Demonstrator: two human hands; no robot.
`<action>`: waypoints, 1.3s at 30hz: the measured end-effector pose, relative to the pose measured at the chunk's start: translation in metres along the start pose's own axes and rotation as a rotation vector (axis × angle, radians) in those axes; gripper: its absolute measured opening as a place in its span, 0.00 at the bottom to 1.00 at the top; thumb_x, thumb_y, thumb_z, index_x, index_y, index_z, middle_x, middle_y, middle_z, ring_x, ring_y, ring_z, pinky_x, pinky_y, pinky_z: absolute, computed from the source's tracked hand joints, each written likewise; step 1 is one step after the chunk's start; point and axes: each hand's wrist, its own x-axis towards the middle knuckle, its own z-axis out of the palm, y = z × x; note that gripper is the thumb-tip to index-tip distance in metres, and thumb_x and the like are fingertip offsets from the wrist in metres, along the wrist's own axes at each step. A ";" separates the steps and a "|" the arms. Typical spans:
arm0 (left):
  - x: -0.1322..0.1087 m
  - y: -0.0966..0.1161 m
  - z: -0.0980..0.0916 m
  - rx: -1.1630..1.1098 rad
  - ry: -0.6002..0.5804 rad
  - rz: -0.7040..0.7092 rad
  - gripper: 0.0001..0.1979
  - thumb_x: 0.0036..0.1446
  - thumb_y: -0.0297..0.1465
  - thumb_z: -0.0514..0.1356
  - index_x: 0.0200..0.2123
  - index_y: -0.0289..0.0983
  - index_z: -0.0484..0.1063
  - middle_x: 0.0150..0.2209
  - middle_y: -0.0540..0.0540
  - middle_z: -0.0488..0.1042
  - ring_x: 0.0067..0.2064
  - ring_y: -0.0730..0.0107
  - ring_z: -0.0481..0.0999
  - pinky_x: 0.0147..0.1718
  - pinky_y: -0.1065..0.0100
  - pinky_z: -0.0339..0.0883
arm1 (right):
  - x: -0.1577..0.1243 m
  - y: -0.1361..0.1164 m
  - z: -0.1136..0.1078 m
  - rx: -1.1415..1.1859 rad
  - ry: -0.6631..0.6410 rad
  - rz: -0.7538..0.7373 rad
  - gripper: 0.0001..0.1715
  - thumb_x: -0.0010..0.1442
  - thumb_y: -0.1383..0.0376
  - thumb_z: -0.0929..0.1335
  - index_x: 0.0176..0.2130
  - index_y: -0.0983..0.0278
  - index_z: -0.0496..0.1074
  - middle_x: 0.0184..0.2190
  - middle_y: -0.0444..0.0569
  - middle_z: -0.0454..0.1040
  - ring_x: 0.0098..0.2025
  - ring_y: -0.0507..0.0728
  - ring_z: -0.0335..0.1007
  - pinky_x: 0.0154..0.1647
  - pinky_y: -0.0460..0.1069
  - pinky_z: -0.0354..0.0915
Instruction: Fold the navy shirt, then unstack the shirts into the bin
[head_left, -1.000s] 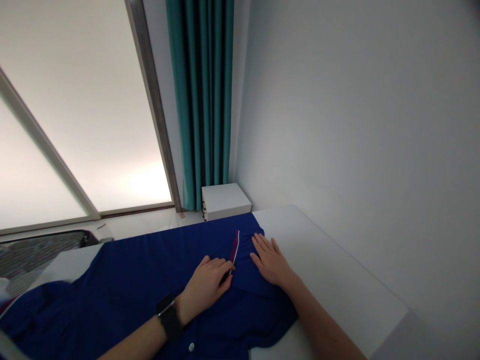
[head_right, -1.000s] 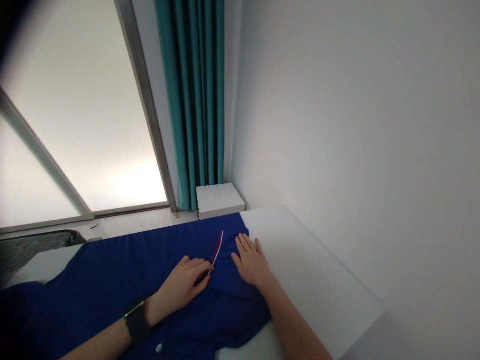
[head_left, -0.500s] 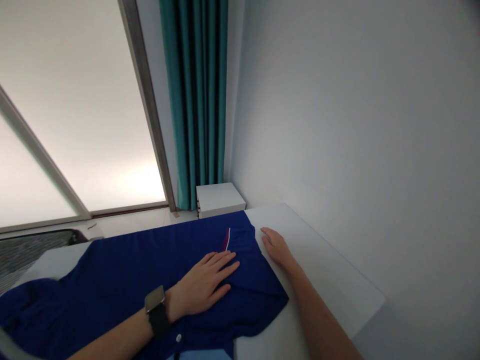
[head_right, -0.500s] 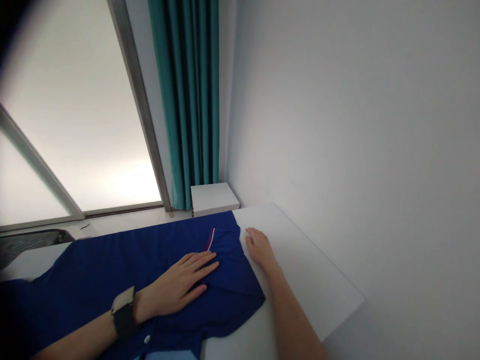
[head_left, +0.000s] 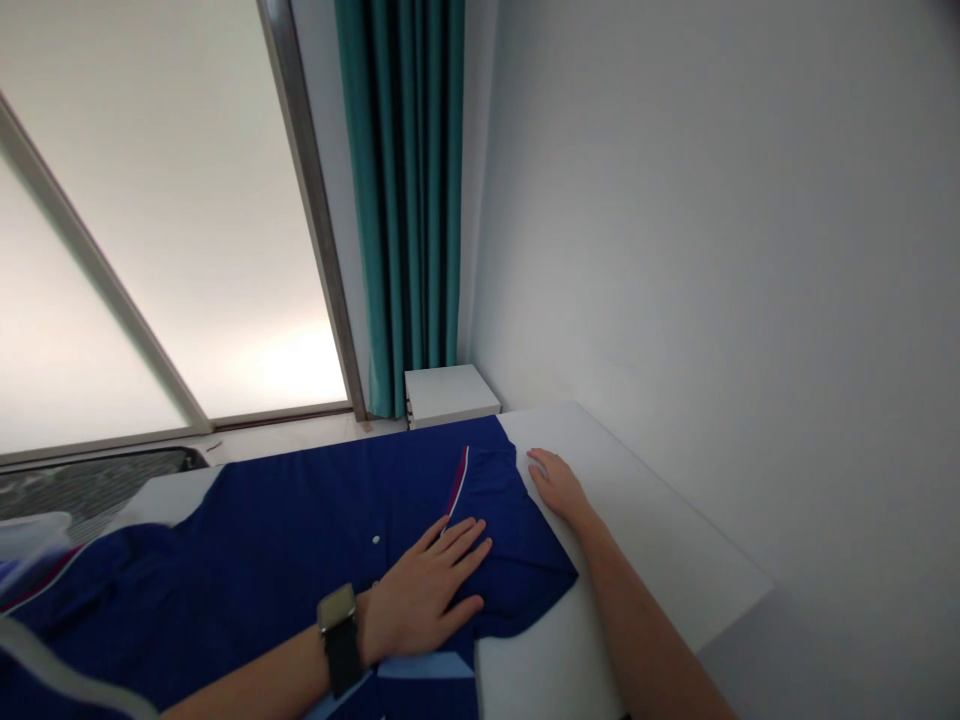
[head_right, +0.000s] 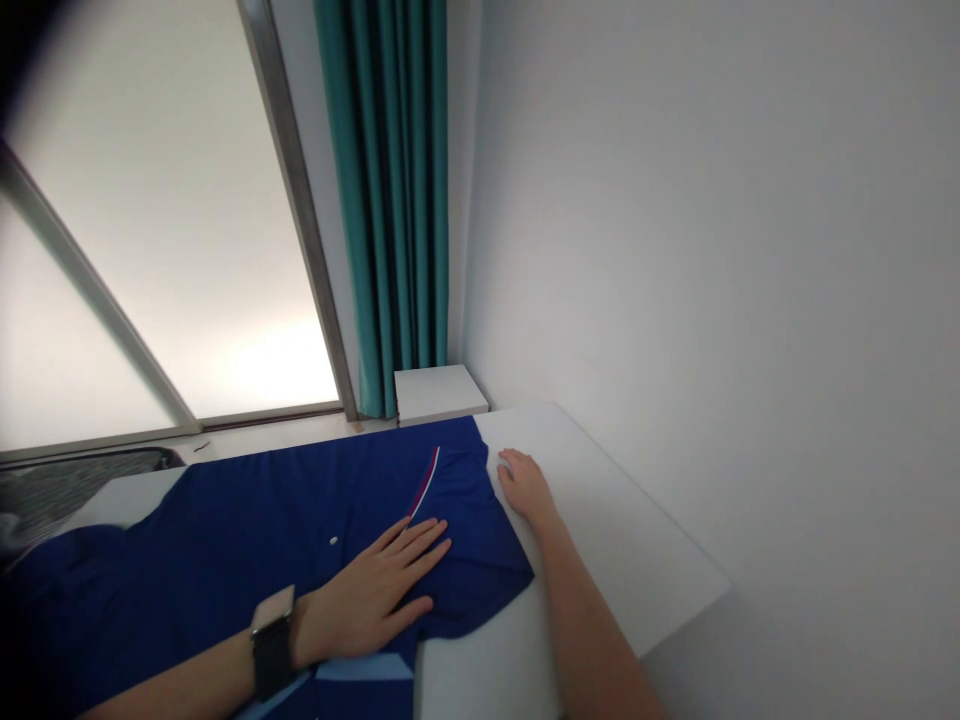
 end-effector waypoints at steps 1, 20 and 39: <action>-0.001 0.002 0.003 0.010 0.004 -0.013 0.32 0.64 0.42 0.52 0.67 0.45 0.46 0.68 0.44 0.49 0.68 0.57 0.50 0.65 0.50 0.44 | -0.003 -0.005 -0.002 -0.001 0.000 0.002 0.26 0.64 0.63 0.56 0.56 0.69 0.68 0.56 0.56 0.69 0.58 0.58 0.63 0.63 0.56 0.53; -0.016 -0.002 0.009 0.101 0.030 -0.098 0.32 0.63 0.44 0.51 0.67 0.41 0.47 0.68 0.41 0.50 0.68 0.57 0.50 0.65 0.51 0.43 | -0.071 -0.090 -0.008 -0.200 -0.189 -0.188 0.31 0.68 0.56 0.53 0.66 0.63 0.52 0.67 0.52 0.50 0.69 0.59 0.41 0.67 0.62 0.42; -0.049 -0.013 -0.017 0.069 0.046 -0.193 0.27 0.65 0.42 0.50 0.66 0.46 0.52 0.67 0.44 0.55 0.66 0.60 0.54 0.64 0.52 0.46 | -0.084 -0.085 -0.015 -0.180 -0.266 -0.140 0.35 0.67 0.53 0.51 0.67 0.65 0.49 0.68 0.50 0.46 0.70 0.58 0.38 0.68 0.59 0.35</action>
